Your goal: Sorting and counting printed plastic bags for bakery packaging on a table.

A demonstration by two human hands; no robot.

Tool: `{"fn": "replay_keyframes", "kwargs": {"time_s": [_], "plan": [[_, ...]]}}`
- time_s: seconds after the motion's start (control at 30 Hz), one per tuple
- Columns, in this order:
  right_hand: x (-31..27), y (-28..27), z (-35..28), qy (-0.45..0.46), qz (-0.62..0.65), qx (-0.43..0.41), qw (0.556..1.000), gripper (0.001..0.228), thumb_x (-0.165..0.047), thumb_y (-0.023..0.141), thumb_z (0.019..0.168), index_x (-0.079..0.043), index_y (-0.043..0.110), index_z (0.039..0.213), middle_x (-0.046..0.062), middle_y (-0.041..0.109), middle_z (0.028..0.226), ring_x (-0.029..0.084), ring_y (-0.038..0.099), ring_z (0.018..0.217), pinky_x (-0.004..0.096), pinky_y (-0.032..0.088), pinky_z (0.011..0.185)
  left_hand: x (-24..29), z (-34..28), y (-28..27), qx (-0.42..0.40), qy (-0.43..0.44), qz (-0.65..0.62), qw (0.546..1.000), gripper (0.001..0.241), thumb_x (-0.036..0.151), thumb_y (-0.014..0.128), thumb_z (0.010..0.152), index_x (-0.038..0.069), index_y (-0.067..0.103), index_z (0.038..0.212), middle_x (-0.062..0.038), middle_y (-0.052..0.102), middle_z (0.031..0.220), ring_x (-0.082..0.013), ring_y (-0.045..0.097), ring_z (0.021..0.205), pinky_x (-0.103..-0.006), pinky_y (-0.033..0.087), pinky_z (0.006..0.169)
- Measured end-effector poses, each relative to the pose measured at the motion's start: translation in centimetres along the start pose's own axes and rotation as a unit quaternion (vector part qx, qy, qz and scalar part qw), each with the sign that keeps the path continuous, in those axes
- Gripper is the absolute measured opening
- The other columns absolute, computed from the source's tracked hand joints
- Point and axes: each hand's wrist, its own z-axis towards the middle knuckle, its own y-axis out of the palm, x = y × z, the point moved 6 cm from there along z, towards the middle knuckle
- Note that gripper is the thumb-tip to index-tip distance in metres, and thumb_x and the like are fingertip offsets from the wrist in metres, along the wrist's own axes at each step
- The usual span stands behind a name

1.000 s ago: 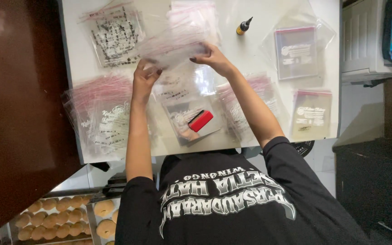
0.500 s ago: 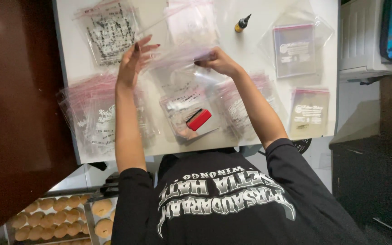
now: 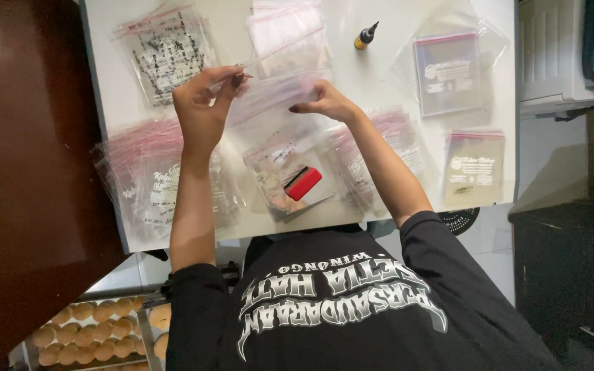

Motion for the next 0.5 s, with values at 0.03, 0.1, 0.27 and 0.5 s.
{"fn": "replay_keyframes", "kwargs": {"time_s": [0.03, 0.1, 0.27, 0.5], "plan": [[0.9, 0.1, 0.2, 0.0, 0.001, 0.0, 1.0, 0.015, -0.012, 0.081, 0.096, 0.001, 0.078, 0.105, 0.003, 0.074, 0.099, 0.009, 0.062, 0.092, 0.027, 0.051, 0.084, 0.2, -0.1, 0.1, 0.0, -0.001, 0.001, 1.0, 0.014, -0.006, 0.071, 0.103, -0.004, 0.073, 0.117, -0.014, 0.076, 0.105, -0.02, 0.076, 0.098, -0.032, 0.063, 0.087], [4.0, -1.0, 0.6, 0.134, -0.186, 0.071, 0.971, 0.054, -0.01, 0.089, 0.096, 0.031, 0.054, 0.094, 0.046, 0.046, 0.103, 0.045, 0.029, 0.084, 0.053, 0.035, 0.07, 0.1, -0.1, 0.3, 0.003, -0.05, -0.056, 0.997, 0.014, -0.006, 0.069, 0.103, -0.003, 0.072, 0.117, -0.012, 0.076, 0.101, -0.0177, 0.076, 0.092, -0.0304, 0.064, 0.08], [0.9, 1.1, 1.1, -0.025, 0.123, 0.041, 0.991, 0.015, -0.007, 0.077, 0.094, -0.004, 0.077, 0.109, -0.001, 0.076, 0.107, 0.006, 0.067, 0.099, 0.025, 0.055, 0.093, 0.8, 0.1, 0.0, 0.012, -0.023, -0.038, 0.999, 0.015, -0.005, 0.069, 0.104, -0.003, 0.072, 0.118, -0.013, 0.076, 0.101, -0.0192, 0.076, 0.092, -0.0315, 0.065, 0.081], [4.9, 0.6, 2.6, -0.058, 0.172, 0.074, 0.981, 0.014, -0.008, 0.076, 0.096, -0.004, 0.078, 0.109, -0.001, 0.077, 0.104, 0.007, 0.068, 0.099, 0.027, 0.058, 0.093, 2.6, 0.2, -1.5, 0.059, -0.001, -0.027, 0.998, 0.012, -0.003, 0.071, 0.105, -0.003, 0.072, 0.117, -0.015, 0.076, 0.1, -0.0213, 0.076, 0.088, -0.035, 0.067, 0.08]]}}
